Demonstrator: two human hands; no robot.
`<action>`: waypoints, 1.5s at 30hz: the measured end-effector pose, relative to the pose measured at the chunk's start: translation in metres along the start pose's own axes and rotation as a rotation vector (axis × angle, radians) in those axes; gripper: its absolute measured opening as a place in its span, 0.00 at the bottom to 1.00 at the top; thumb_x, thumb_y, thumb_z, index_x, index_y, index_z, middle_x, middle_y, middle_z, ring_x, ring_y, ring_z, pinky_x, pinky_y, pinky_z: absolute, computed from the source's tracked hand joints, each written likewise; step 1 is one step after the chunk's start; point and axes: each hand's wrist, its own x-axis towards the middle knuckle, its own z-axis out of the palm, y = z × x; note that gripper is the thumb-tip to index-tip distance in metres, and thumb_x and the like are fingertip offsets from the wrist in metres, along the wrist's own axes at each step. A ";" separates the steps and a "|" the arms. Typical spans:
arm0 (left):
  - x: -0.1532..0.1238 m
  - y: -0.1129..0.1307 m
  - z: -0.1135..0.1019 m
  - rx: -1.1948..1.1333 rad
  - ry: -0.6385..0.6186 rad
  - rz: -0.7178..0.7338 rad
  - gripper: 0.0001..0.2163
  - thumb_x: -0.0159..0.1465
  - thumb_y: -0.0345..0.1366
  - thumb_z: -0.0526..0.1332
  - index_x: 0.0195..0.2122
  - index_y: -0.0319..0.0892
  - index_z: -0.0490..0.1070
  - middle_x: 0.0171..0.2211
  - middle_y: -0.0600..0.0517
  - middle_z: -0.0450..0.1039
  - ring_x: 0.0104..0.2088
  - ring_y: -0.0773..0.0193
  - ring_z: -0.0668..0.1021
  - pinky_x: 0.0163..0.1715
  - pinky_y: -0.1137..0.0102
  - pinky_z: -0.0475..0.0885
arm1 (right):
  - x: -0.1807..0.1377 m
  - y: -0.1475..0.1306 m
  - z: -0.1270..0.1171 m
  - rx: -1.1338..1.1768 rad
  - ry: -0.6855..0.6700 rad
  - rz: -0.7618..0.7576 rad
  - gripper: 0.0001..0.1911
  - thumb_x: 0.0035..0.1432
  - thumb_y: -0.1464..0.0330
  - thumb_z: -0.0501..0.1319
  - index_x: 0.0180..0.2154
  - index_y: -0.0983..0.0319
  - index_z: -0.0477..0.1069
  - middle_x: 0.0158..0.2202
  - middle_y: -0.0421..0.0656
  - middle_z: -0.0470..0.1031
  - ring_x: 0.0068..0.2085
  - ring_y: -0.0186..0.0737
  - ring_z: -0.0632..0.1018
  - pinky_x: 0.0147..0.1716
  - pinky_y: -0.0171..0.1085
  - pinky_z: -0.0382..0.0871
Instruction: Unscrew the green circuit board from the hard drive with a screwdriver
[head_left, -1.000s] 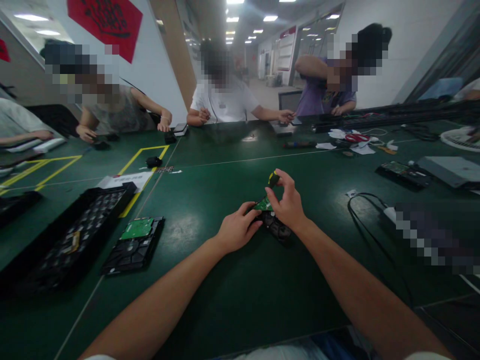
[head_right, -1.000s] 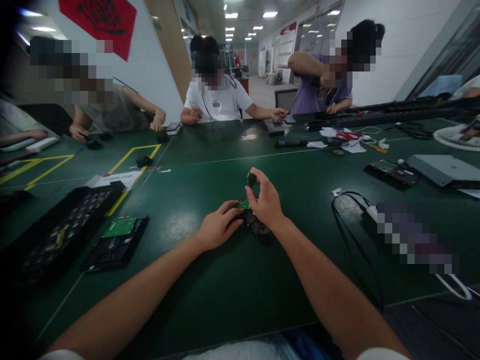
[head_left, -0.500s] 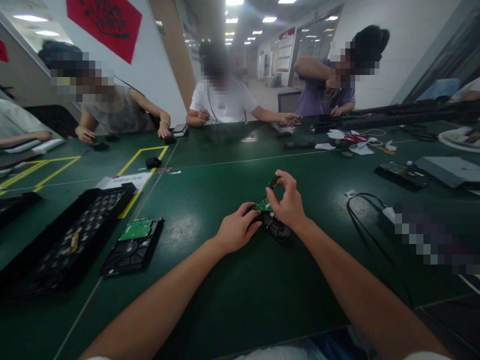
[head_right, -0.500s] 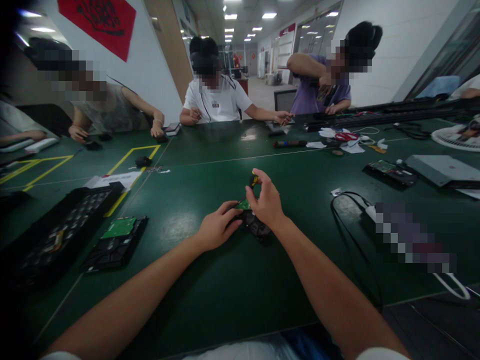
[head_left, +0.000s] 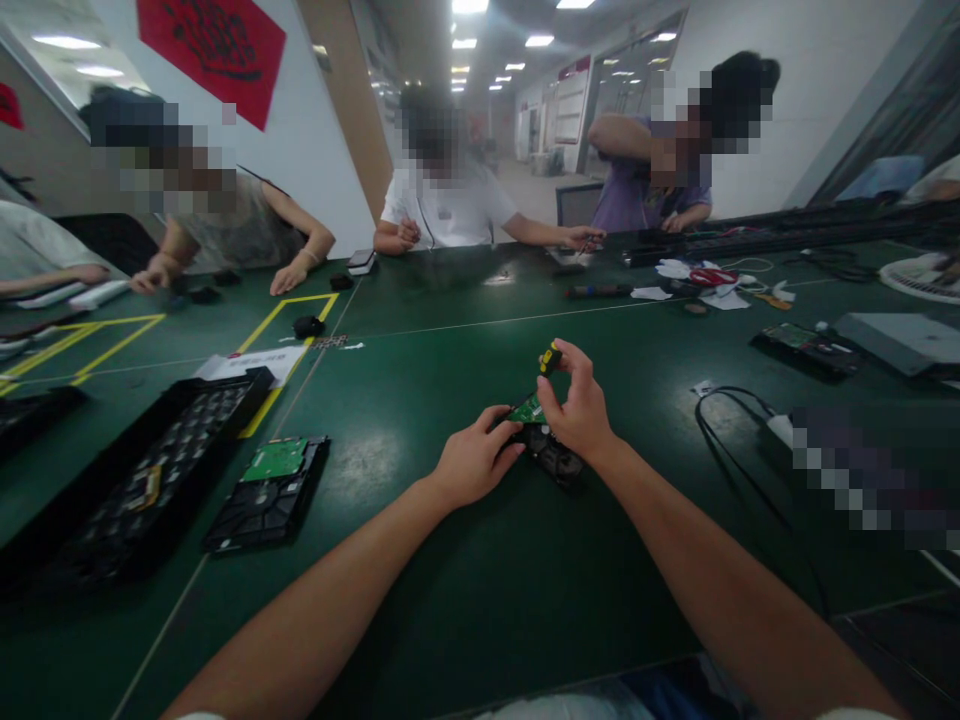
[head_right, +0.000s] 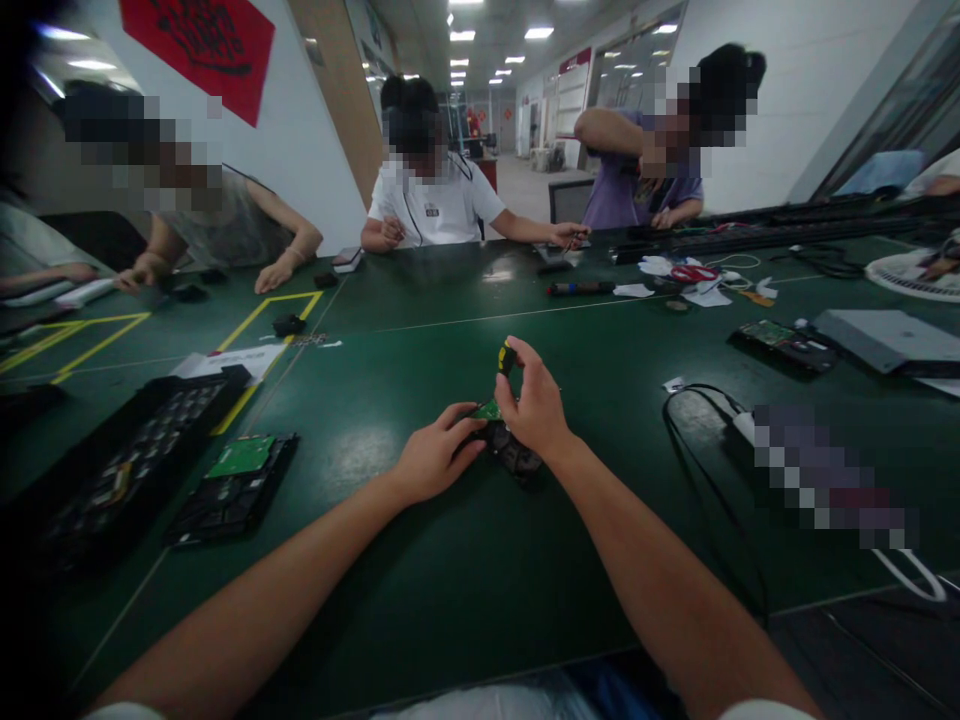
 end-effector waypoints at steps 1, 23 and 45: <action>0.000 0.000 0.000 0.002 0.003 -0.001 0.17 0.75 0.47 0.54 0.61 0.49 0.69 0.66 0.45 0.64 0.53 0.53 0.81 0.49 0.56 0.82 | 0.000 0.000 0.000 0.005 -0.004 0.004 0.33 0.70 0.65 0.60 0.71 0.52 0.51 0.64 0.52 0.69 0.53 0.51 0.80 0.55 0.55 0.78; 0.000 0.000 0.001 -0.001 0.001 -0.007 0.17 0.75 0.47 0.54 0.61 0.49 0.69 0.66 0.45 0.64 0.52 0.53 0.81 0.50 0.55 0.81 | 0.002 -0.002 -0.005 -0.031 0.045 -0.001 0.32 0.68 0.64 0.62 0.68 0.54 0.56 0.61 0.52 0.71 0.51 0.51 0.80 0.54 0.54 0.78; 0.000 0.001 -0.001 0.006 0.002 0.005 0.18 0.76 0.47 0.54 0.61 0.49 0.69 0.67 0.45 0.64 0.53 0.52 0.81 0.48 0.55 0.82 | 0.002 -0.004 -0.005 -0.026 0.009 -0.032 0.31 0.69 0.64 0.63 0.69 0.50 0.56 0.59 0.49 0.74 0.50 0.50 0.81 0.53 0.54 0.79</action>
